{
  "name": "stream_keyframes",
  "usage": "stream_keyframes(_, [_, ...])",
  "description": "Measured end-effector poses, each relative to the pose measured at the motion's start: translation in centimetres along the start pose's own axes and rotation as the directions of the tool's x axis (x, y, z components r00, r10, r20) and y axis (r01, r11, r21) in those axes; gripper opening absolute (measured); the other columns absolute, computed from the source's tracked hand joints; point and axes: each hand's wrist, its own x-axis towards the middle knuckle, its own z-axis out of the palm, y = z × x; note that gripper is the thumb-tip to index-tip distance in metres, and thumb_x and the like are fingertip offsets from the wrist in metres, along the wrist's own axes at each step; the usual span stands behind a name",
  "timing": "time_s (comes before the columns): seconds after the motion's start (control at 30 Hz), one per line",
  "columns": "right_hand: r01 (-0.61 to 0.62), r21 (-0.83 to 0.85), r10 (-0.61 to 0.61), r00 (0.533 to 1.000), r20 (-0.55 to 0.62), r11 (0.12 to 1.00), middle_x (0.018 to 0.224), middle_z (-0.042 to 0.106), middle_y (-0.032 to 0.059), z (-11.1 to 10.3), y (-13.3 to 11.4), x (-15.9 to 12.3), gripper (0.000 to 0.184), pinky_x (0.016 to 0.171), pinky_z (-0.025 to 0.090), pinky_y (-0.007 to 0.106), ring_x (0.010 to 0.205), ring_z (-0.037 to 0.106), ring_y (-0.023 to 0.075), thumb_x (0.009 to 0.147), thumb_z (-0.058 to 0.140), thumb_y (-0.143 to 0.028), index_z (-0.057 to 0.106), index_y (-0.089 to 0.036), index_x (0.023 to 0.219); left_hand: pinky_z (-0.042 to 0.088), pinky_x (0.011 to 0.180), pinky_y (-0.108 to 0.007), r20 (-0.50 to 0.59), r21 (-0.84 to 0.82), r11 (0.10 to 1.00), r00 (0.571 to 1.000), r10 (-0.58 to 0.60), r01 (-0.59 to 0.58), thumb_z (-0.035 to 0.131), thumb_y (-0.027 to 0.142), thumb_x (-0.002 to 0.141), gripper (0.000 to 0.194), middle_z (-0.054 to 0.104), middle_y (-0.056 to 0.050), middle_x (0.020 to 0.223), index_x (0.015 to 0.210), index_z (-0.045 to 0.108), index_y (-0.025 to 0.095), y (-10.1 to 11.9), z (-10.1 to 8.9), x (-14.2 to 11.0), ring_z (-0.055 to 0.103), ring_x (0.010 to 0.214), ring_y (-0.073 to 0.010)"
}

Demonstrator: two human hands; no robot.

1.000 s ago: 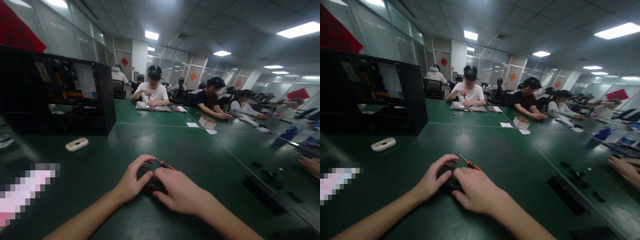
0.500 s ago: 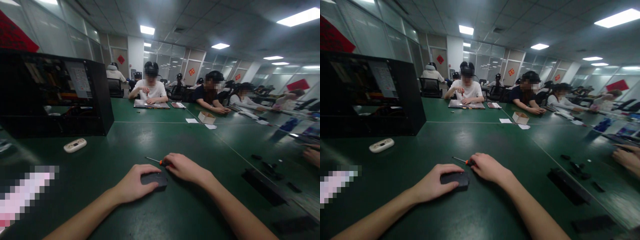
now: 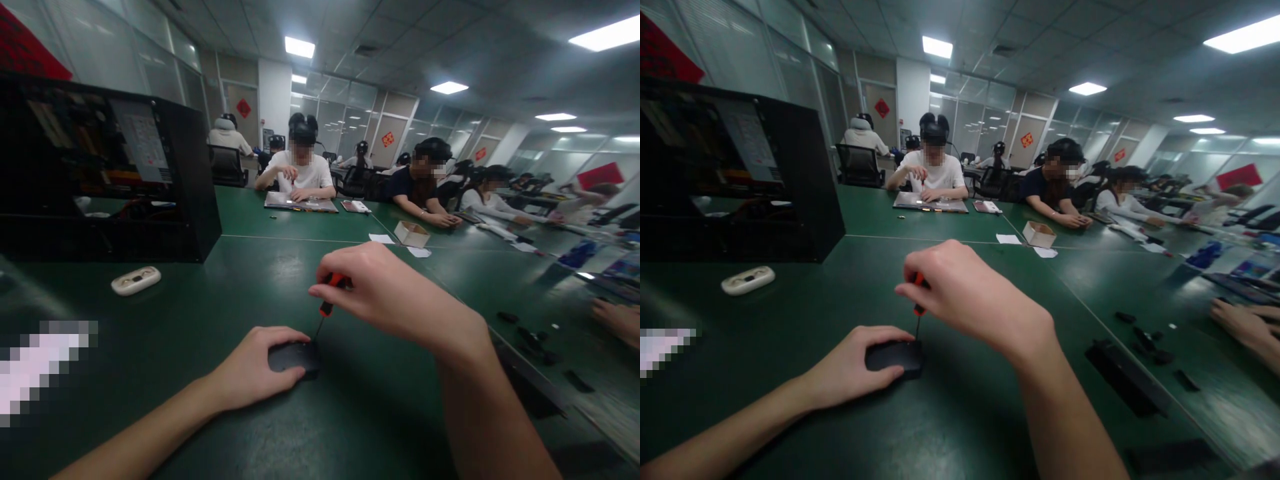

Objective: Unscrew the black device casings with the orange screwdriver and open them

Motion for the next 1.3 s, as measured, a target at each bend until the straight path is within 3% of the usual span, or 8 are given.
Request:
stream_keyframes(0.1, [0.038, 0.066, -0.041, 0.998, 0.042, 0.997, 0.074, 0.069, -0.0008, 0.7, 0.4, 0.3, 0.019, 0.063, 0.039, 0.024, 0.068, 0.062, 0.0112, 0.095, 0.063, -0.032, 0.069, -0.018, 0.084, 0.052, 0.100, -0.040, -0.012, 0.033, 0.999, 1.000, -0.012, 0.012, 0.073, 0.024, 0.077, 0.037, 0.075, -0.003, 0.116, 0.115, 0.073, 0.026, 0.1, 0.2, -0.1, 0.070, 0.106, -0.0265])
stream_keyframes(0.37, [0.059, 0.038, -0.062, 0.994, 0.089, 0.998, 0.073, 0.068, 0.0005, 1.5, 1.2, 1.2, 0.014, 0.063, 0.038, 0.024, 0.068, 0.062, 0.0125, 0.093, 0.066, -0.027, 0.069, -0.016, 0.085, 0.052, 0.100, -0.040, -0.013, 0.065, 0.998, 1.000, 0.009, -0.008, 0.072, 0.029, 0.080, 0.037, 0.075, -0.004, 0.118, 0.117, 0.071, 0.025, -0.2, 0.1, -0.2, 0.070, 0.107, -0.0268])
stream_keyframes(0.73, [0.141, 0.049, -0.145, 0.986, 0.079, 0.989, 0.075, 0.067, 0.0002, 2.1, 1.4, 1.6, 0.015, 0.064, 0.036, 0.024, 0.069, 0.061, 0.0121, 0.094, 0.065, -0.029, 0.071, -0.016, 0.088, 0.053, 0.100, -0.039, 0.002, 0.039, 0.999, 1.000, 0.010, -0.010, 0.073, 0.027, 0.080, 0.038, 0.074, -0.005, 0.119, 0.117, 0.070, 0.022, 0.0, 0.0, -0.1, 0.070, 0.109, -0.0264])
stream_keyframes(1.3, [0.111, 0.043, -0.116, 0.985, 0.129, 0.993, 0.077, 0.069, 0.0018, 1.7, 0.4, 1.4, 0.010, 0.065, 0.039, 0.024, 0.071, 0.060, 0.0120, 0.093, 0.064, -0.020, 0.071, -0.014, 0.090, 0.051, 0.099, -0.034, 0.004, 0.037, 0.998, 0.999, 0.051, -0.051, 0.073, 0.028, 0.081, 0.039, 0.074, -0.003, 0.119, 0.119, 0.070, 0.021, -0.1, -0.3, -0.1, 0.070, 0.108, -0.0238])
